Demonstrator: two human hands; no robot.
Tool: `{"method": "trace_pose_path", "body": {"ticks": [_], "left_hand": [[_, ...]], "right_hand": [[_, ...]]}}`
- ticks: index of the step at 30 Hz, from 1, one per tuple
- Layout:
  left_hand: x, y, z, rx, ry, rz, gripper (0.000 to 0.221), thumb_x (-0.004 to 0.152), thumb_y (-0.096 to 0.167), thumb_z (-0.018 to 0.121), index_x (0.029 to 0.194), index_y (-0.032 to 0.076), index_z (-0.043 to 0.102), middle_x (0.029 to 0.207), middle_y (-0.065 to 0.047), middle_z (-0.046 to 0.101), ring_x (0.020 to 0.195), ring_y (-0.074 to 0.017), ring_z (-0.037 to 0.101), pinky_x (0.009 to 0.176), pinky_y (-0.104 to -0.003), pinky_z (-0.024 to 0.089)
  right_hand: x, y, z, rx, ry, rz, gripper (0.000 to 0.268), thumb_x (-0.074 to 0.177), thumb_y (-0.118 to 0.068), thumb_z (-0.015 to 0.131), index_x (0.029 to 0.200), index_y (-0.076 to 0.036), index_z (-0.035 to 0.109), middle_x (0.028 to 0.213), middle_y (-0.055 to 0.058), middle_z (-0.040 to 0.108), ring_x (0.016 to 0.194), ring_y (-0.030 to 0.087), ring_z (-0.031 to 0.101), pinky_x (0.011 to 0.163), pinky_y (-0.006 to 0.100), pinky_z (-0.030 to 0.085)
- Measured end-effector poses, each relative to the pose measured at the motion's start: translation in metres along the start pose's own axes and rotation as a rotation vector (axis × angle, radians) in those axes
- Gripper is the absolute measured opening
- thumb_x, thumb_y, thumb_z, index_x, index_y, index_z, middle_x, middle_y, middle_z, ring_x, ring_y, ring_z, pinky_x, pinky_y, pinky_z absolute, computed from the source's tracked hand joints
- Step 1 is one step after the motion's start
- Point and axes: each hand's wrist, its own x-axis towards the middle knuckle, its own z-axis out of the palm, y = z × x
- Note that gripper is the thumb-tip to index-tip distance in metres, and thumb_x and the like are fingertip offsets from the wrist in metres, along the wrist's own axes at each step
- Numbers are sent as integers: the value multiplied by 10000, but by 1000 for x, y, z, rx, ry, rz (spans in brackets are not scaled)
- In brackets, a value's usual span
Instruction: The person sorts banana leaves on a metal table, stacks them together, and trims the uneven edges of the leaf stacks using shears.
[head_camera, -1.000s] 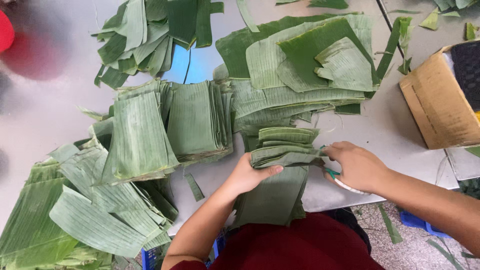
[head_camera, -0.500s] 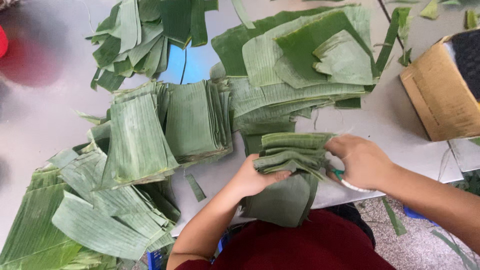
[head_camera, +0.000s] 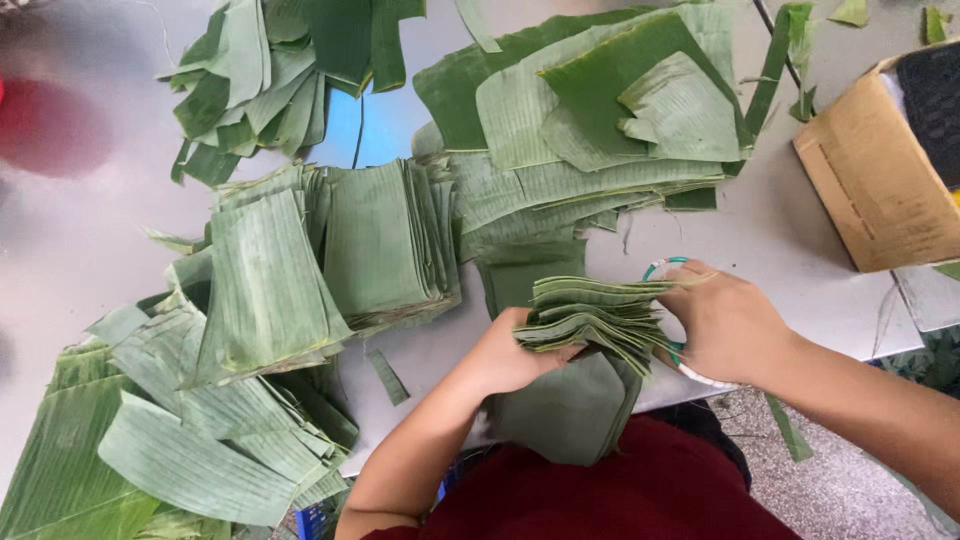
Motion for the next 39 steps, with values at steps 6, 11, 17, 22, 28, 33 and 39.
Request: {"method": "trace_pose_path", "body": {"ticks": [6, 11, 17, 22, 28, 33, 39], "left_hand": [[2, 10, -1, 167, -44, -38, 353, 853, 104, 820, 1188, 38, 727, 1085, -35, 773, 980, -118, 681, 919, -302, 554], [13, -4, -6, 39, -96, 21, 335, 851, 138, 821, 1166, 72, 727, 1099, -19, 761, 1017, -104, 690, 957, -301, 563], [14, -13, 0, 121, -133, 47, 384, 870, 112, 831, 1223, 23, 707, 1173, -45, 752, 1080, -151, 681, 1004, -329, 545], [18, -19, -5, -81, -214, 55, 463, 874, 91, 822, 1296, 7, 653, 1247, -61, 705, 1166, -160, 624, 1052, -336, 504], [44, -37, 17, 544, -346, 107, 327, 966, 193, 831, 1252, 61, 743, 1222, -46, 762, 1116, -155, 681, 1039, -318, 542], [62, -43, 21, -29, -389, -64, 541, 840, 169, 843, 1320, 14, 650, 1287, -97, 704, 1202, -204, 627, 1065, -342, 498], [83, -54, 34, 191, -457, -90, 585, 830, 231, 847, 1349, 37, 659, 1339, -105, 694, 1227, -216, 625, 1092, -340, 464]], "right_hand": [[-3, 18, 15, -54, -239, 97, 223, 604, -233, 784, 799, -177, 690, 747, 66, 691, 813, 305, 691, 660, 460, 553], [-9, 16, 15, -108, -224, 154, 232, 674, -248, 759, 858, -130, 683, 759, 67, 687, 801, 307, 690, 655, 463, 550], [-3, 19, 23, -90, -285, 74, 359, 672, -373, 760, 886, -89, 708, 910, 158, 671, 796, 365, 673, 687, 471, 558], [-10, 22, 34, -122, -409, 166, 344, 687, -343, 716, 950, -122, 691, 830, 104, 687, 883, 324, 685, 755, 460, 560], [-19, 30, 31, -115, -259, 123, 519, 613, -366, 743, 1018, -47, 679, 872, 164, 695, 840, 364, 675, 707, 469, 557], [-42, 38, 29, -105, -458, 267, 492, 621, -341, 750, 1063, -135, 690, 890, 100, 719, 941, 320, 685, 801, 453, 562], [-53, 41, 26, -138, -459, 347, 379, 736, -378, 720, 1043, -157, 691, 923, 95, 732, 958, 312, 693, 835, 447, 565]]}}
